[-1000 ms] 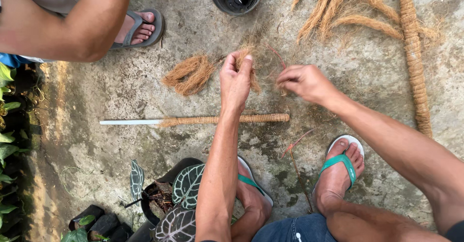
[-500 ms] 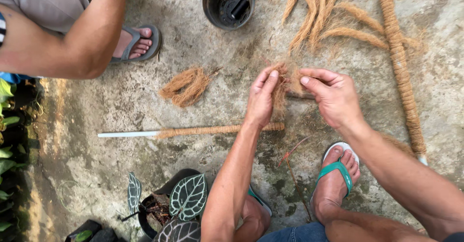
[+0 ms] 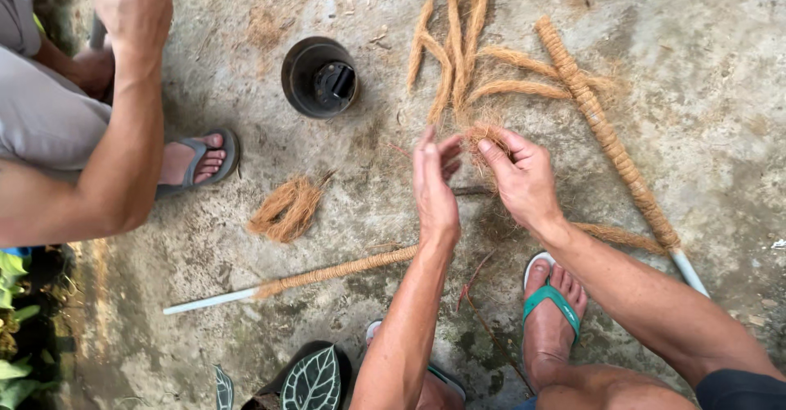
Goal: The person rolls coconut fiber by hand to create bundles and then attaches them along a pole using scissors.
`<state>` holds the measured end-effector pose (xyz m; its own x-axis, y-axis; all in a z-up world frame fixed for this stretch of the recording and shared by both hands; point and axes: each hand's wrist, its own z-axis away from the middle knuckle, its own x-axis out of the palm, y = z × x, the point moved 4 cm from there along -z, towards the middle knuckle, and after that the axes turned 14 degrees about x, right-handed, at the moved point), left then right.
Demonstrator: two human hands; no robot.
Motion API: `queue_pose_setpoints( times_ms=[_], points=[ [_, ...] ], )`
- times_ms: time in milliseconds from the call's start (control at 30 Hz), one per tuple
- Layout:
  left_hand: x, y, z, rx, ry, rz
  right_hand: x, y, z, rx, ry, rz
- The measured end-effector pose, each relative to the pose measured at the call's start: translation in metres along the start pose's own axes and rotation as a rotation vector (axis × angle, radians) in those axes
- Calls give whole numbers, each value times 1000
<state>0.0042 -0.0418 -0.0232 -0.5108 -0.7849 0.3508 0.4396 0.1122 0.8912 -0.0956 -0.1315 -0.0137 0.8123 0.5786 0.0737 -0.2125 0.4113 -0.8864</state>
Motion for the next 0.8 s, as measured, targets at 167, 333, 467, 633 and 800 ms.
queue_pose_setpoints(
  times_ms=[167,333,467,633,800],
  points=[
    [24,36,-25,289,9,-365,2,-2,12,53,-301,-91],
    [65,41,-13,246,-272,-419,6,-29,19,-78,-262,-90],
    [99,34,7,353,-474,-471,-5,-58,4,20,-115,-148],
    [121,13,28,367,-638,-519,-34,-82,-29,6,-57,-296],
    [106,7,-14,291,-579,-388,-10,-68,8,141,-53,-158]
  ],
)
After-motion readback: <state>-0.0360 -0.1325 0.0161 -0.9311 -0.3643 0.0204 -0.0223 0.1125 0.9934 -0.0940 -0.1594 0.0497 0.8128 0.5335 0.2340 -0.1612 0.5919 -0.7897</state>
